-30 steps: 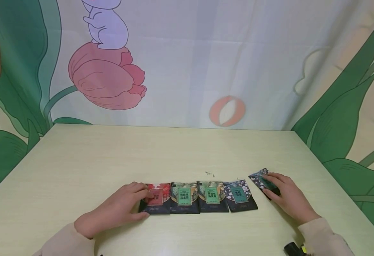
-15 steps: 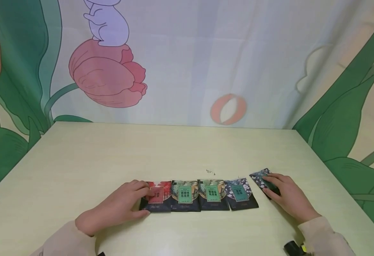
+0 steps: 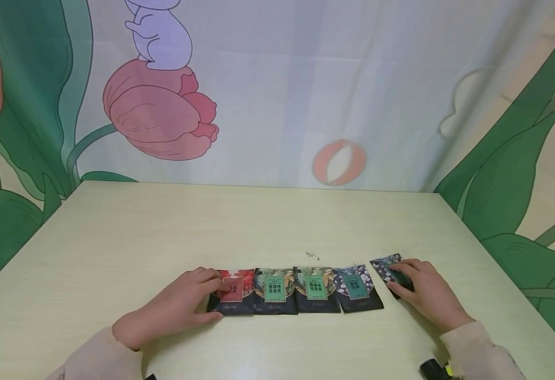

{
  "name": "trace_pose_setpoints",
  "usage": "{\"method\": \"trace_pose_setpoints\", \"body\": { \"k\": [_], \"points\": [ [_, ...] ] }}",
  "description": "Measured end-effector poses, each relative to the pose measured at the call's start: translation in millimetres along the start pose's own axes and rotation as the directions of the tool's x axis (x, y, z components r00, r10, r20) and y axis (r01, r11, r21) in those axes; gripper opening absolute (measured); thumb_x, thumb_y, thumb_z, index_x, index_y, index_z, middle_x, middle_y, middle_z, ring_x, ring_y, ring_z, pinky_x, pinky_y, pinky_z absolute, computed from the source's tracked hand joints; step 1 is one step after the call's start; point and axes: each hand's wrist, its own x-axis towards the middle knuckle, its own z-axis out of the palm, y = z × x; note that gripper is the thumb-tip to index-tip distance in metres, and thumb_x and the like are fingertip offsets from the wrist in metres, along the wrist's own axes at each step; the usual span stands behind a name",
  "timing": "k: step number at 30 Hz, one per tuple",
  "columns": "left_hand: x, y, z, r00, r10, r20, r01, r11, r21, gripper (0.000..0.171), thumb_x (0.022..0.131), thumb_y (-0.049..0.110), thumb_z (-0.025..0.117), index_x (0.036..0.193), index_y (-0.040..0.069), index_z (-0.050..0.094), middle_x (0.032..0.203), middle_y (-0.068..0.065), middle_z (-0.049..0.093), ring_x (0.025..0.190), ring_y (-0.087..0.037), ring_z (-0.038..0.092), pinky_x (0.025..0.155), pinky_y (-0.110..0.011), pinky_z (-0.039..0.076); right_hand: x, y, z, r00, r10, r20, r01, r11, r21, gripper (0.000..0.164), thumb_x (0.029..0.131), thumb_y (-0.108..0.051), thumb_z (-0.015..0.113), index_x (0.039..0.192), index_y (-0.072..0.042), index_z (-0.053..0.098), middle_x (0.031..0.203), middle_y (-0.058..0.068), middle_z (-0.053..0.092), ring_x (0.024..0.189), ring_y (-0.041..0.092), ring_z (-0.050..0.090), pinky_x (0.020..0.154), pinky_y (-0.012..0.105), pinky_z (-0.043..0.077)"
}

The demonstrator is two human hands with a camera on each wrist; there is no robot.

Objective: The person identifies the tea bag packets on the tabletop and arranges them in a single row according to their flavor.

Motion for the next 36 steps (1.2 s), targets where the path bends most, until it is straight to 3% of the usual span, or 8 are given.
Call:
{"method": "trace_pose_setpoints", "body": {
  "k": [20,36],
  "points": [
    [-0.3,1.5,-0.8,1.0,-0.022,0.013,0.022,1.0,-0.019,0.044,0.077,0.034,0.079,0.115,0.015,0.066,0.117,-0.002,0.062,0.11,-0.022,0.056,0.097,-0.044,0.049,-2,-13,-4,1.0,-0.004,0.027,0.006,0.997,-0.074,0.05,0.083,-0.04,0.072,0.118,-0.005,0.065,0.111,0.02,0.061,0.102,0.038,0.058,0.088,0.055,0.05],
    [-0.9,0.6,-0.7,1.0,-0.01,0.004,0.01,1.0,-0.008,0.042,0.078,0.034,0.078,0.114,0.015,0.066,0.116,-0.001,0.062,0.109,-0.02,0.055,0.096,-0.043,0.049,-2,-21,-6,0.999,-0.031,0.022,0.034,0.992,-0.12,0.048,0.082,-0.041,0.072,0.112,-0.004,0.068,0.091,0.008,0.058,0.079,0.02,0.053,0.074,0.044,0.053]
  ]
}}
